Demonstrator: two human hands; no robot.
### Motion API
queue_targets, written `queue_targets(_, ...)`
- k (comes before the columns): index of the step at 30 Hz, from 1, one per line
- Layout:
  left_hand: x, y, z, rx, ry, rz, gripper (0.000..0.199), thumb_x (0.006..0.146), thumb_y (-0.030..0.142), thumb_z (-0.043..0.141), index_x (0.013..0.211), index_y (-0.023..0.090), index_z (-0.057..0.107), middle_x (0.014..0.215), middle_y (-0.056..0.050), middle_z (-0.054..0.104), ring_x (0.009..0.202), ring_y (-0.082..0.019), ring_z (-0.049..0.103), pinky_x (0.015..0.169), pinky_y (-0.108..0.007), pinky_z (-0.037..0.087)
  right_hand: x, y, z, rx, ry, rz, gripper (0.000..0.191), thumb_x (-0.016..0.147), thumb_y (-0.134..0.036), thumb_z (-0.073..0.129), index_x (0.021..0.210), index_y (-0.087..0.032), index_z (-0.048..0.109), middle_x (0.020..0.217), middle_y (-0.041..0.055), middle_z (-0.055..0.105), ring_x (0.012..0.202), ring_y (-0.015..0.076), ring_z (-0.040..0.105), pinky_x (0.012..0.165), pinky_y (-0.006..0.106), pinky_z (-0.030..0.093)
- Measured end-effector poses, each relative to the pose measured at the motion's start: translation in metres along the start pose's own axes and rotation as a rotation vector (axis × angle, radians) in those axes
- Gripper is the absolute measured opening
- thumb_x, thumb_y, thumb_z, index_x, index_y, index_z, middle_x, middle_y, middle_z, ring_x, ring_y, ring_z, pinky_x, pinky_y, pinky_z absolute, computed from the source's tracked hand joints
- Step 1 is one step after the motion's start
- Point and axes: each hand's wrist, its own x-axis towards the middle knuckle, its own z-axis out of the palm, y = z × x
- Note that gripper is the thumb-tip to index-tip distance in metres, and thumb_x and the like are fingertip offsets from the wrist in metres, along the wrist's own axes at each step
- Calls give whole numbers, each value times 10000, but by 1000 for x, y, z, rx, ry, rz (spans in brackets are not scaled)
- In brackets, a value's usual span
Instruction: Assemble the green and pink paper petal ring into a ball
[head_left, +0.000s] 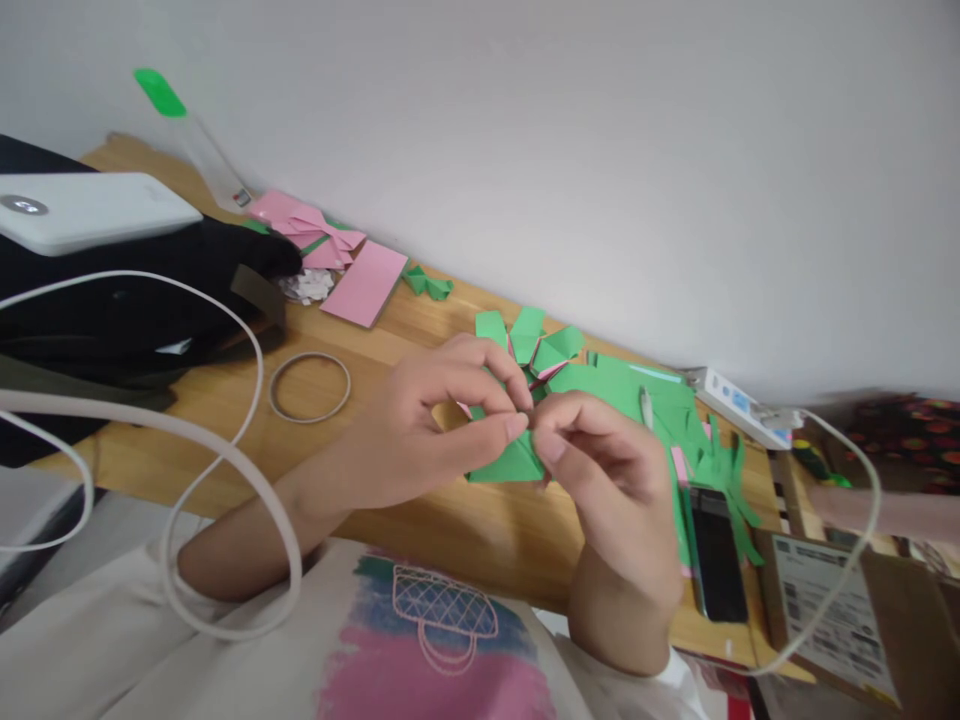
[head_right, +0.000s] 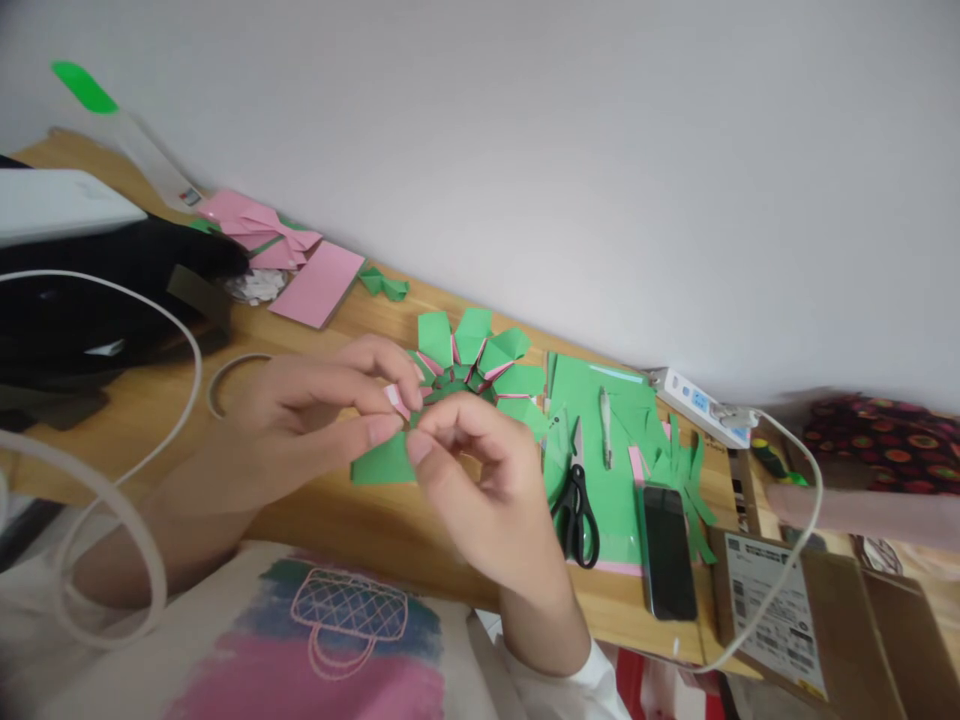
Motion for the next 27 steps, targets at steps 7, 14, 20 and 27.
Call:
queue_targets(7,1,-2,-5,25,-40,62,174,837,148,606,676,206,635,894,-28,624,873,-165,592,825,-329,502,-1,-1,2,-53,-73,-62,232,908,-207,574,676,-195,574,585,-49,497,557,87,450,511,217,380)
queue_targets(14,-9,-8,-28,121,-144,178,207,839,183,609,647,231,671,952,-47,653,996,-208,579,952,-392,476,2,-1,10,-61,-257,80,213,857,-245,640,655,-182,612,558,-43,573,505,78,466,474,208,366)
queue_targets(20,-55,-33,-66,431,-58,-77,251,900,331,551,744,224,717,926,-34,688,900,-180,615,868,-317,483,-18,38,54,-335,-247,184,254,868,-277,591,641,-176,647,535,-14,637,469,99,546,447,198,395)
queue_targets(27,-103,-70,-90,927,126,-598,123,802,287,618,756,191,680,889,-98,685,951,-314,593,900,-485,442,-33,97,98,-660,-44,134,273,877,-183,451,763,-157,698,716,102,740,585,193,653,538,274,455)
